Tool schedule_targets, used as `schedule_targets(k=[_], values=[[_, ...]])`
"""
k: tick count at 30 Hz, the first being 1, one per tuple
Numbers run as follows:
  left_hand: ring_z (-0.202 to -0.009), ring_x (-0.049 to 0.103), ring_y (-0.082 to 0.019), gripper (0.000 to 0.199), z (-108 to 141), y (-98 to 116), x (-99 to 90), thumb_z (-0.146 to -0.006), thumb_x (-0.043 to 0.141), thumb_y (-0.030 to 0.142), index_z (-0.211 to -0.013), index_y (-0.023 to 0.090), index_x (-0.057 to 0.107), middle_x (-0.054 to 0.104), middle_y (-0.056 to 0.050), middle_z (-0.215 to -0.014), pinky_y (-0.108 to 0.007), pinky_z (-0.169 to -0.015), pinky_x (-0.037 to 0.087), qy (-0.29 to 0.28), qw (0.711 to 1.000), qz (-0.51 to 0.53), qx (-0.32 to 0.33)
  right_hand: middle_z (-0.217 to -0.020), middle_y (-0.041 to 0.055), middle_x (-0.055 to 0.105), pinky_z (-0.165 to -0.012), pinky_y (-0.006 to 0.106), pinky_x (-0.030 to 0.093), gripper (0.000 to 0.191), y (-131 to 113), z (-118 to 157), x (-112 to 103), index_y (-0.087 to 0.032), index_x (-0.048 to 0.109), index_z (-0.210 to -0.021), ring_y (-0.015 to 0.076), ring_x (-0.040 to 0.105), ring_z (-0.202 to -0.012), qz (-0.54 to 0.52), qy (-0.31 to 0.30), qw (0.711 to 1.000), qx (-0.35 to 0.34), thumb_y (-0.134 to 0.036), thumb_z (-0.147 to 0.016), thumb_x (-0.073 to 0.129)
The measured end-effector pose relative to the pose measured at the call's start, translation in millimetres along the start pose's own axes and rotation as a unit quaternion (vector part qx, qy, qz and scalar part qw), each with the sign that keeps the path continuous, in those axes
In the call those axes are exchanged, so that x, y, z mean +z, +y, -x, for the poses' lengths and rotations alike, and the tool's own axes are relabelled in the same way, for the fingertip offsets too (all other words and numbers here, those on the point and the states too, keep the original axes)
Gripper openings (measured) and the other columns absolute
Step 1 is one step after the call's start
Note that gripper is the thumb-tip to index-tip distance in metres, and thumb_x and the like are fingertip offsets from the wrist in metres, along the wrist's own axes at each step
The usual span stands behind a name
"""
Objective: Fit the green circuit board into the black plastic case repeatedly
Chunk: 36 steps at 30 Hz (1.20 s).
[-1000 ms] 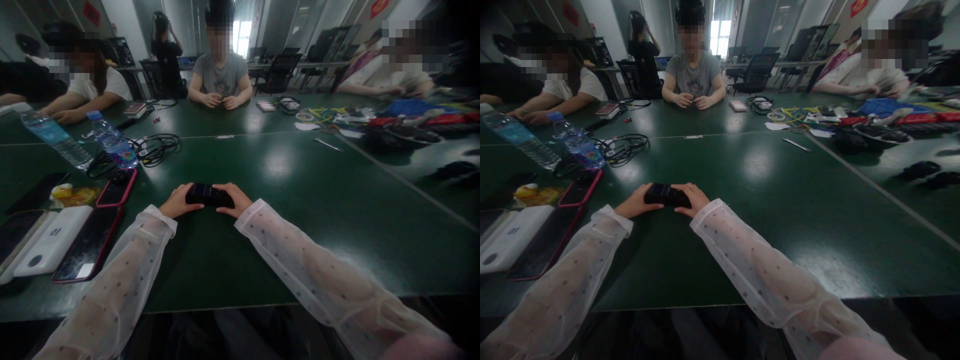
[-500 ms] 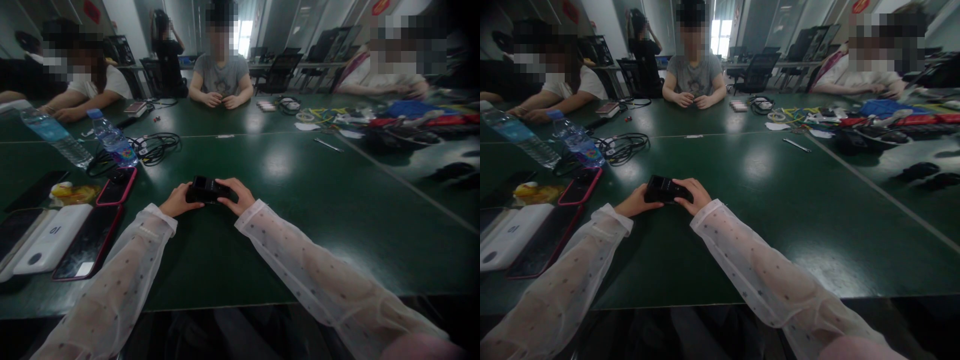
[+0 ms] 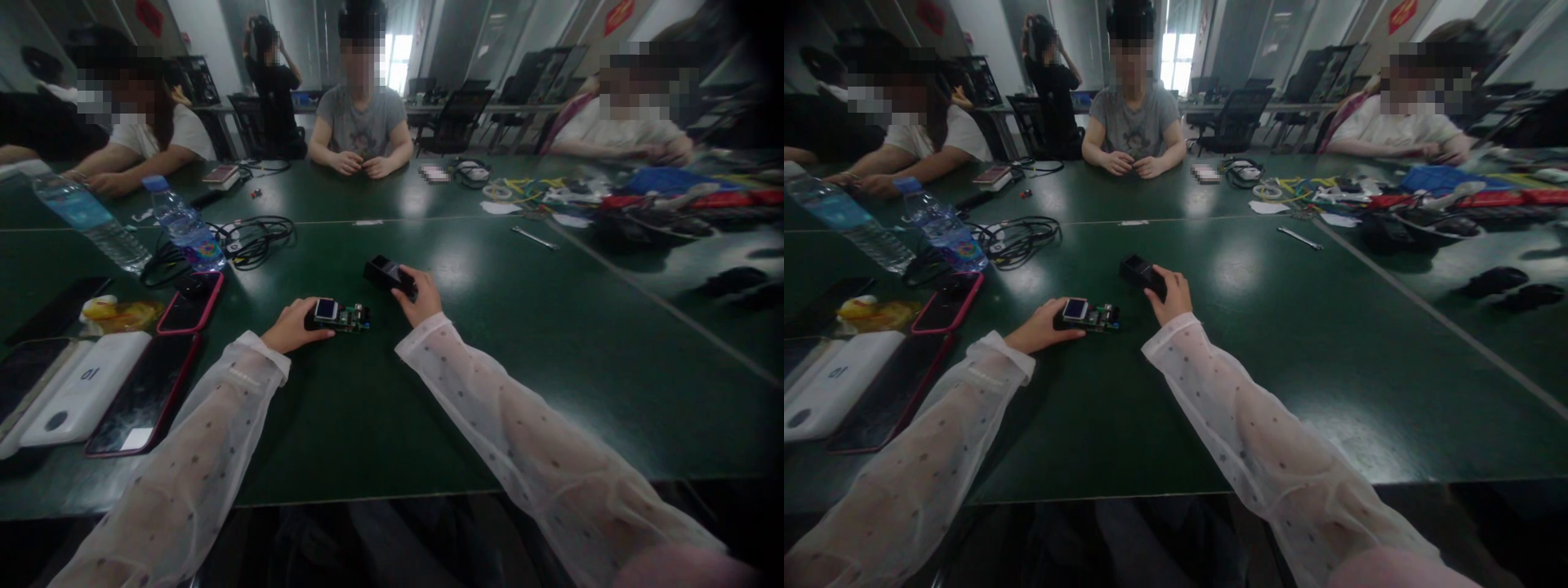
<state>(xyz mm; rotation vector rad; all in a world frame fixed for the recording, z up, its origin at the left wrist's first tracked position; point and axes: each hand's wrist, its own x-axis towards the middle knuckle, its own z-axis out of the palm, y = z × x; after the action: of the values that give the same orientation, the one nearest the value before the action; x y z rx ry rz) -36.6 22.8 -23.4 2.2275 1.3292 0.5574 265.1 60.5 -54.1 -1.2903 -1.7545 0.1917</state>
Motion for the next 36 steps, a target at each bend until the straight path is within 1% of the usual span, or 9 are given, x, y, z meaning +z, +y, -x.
schedule_targets(k=[2, 5, 9, 14, 17, 22, 31, 34, 36], values=[[-0.115, 0.053, -0.034, 0.066, 0, 0, -0.4, -0.073, 0.072, 0.052, -0.13, 0.024, 0.053, 0.061, -0.011, -0.124, -0.05, -0.094, 0.043, -0.004, 1.0, -0.001, -0.001, -0.111, 0.0116, 0.055, -0.095, 0.056, 0.047, 0.047, 6, 1, 3, -0.025, 0.055, -0.126, 0.032, 0.055, -0.108, 0.014, -0.017, 1.0, 0.011, -0.023, -0.08, 0.063], [-0.116, 0.053, -0.034, 0.067, 1, 1, -1.0, -0.073, 0.072, 0.053, -0.13, 0.025, 0.053, 0.06, -0.01, -0.125, -0.051, -0.095, 0.043, -0.006, 1.0, 0.0, -0.002, -0.109, 0.0105, 0.054, -0.095, 0.058, 0.046, 0.049, 9, 2, 5, -0.027, 0.054, -0.126, 0.032, 0.054, -0.108, 0.024, -0.026, 0.999, 0.009, -0.02, -0.079, 0.063], [-0.118, 0.052, -0.034, 0.066, 1, 0, -0.6, -0.074, 0.071, 0.053, -0.131, 0.026, 0.052, 0.06, -0.01, -0.126, -0.052, -0.096, 0.042, -0.006, 1.0, -0.006, -0.008, -0.11, 0.0109, 0.053, -0.095, 0.058, 0.046, 0.049, 6, 2, 4, -0.027, 0.053, -0.128, 0.0324, 0.053, -0.11, 0.034, -0.041, 0.998, 0.016, -0.021, -0.08, 0.062], [-0.117, 0.052, -0.034, 0.066, 0, -3, 1.0, -0.074, 0.071, 0.054, -0.131, 0.025, 0.052, 0.06, -0.01, -0.126, -0.051, -0.095, 0.042, -0.003, 1.0, -0.007, 0.001, -0.112, 0.0111, 0.052, -0.096, 0.057, 0.046, 0.049, 3, 1, 2, -0.026, 0.052, -0.128, 0.0323, 0.053, -0.111, 0.047, -0.051, 0.997, 0.028, -0.021, -0.081, 0.062], [-0.117, 0.052, -0.033, 0.065, 0, -1, 0.2, -0.075, 0.07, 0.053, -0.131, 0.025, 0.052, 0.06, -0.01, -0.126, -0.05, -0.096, 0.042, -0.007, 1.0, -0.014, -0.006, -0.113, 0.0112, 0.052, -0.095, 0.056, 0.046, 0.05, 3, 1, 2, -0.026, 0.051, -0.129, 0.0323, 0.052, -0.112, 0.053, -0.057, 0.996, 0.031, -0.02, -0.08, 0.062], [-0.118, 0.052, -0.031, 0.065, 0, 3, -1.7, -0.076, 0.07, 0.052, -0.131, 0.024, 0.051, 0.059, -0.01, -0.127, -0.047, -0.097, 0.042, -0.014, 1.0, -0.023, -0.008, -0.114, 0.0122, 0.052, -0.096, 0.055, 0.046, 0.053, 1, 2, 1, -0.024, 0.05, -0.13, 0.0323, 0.052, -0.113, 0.06, -0.063, 0.996, 0.036, -0.019, -0.079, 0.062], [-0.119, 0.052, -0.032, 0.066, 1, 3, -1.7, -0.076, 0.069, 0.054, -0.132, 0.025, 0.05, 0.058, -0.01, -0.129, -0.049, -0.097, 0.042, -0.021, 0.999, -0.023, -0.018, -0.115, 0.0128, 0.052, -0.096, 0.054, 0.047, 0.053, 0, 2, 0, -0.023, 0.05, -0.131, 0.0327, 0.051, -0.114, 0.065, -0.066, 0.995, 0.034, -0.019, -0.079, 0.062], [-0.118, 0.052, -0.032, 0.066, 1, 3, -2.0, -0.076, 0.069, 0.053, -0.131, 0.023, 0.051, 0.058, -0.011, -0.128, -0.049, -0.097, 0.042, -0.021, 0.999, -0.022, -0.017, -0.114, 0.0119, 0.052, -0.096, 0.055, 0.046, 0.053, 1, 2, 1, -0.025, 0.05, -0.13, 0.0325, 0.052, -0.114, 0.062, -0.061, 0.996, 0.027, -0.02, -0.079, 0.062], [-0.117, 0.052, -0.032, 0.066, 1, 2, -2.1, -0.076, 0.069, 0.053, -0.131, 0.023, 0.051, 0.058, -0.011, -0.128, -0.049, -0.097, 0.042, -0.02, 0.999, -0.025, -0.016, -0.114, 0.0124, 0.051, -0.095, 0.055, 0.047, 0.053, 1, 2, 1, -0.024, 0.05, -0.131, 0.0327, 0.052, -0.114, 0.065, -0.064, 0.995, 0.028, -0.02, -0.08, 0.061]])
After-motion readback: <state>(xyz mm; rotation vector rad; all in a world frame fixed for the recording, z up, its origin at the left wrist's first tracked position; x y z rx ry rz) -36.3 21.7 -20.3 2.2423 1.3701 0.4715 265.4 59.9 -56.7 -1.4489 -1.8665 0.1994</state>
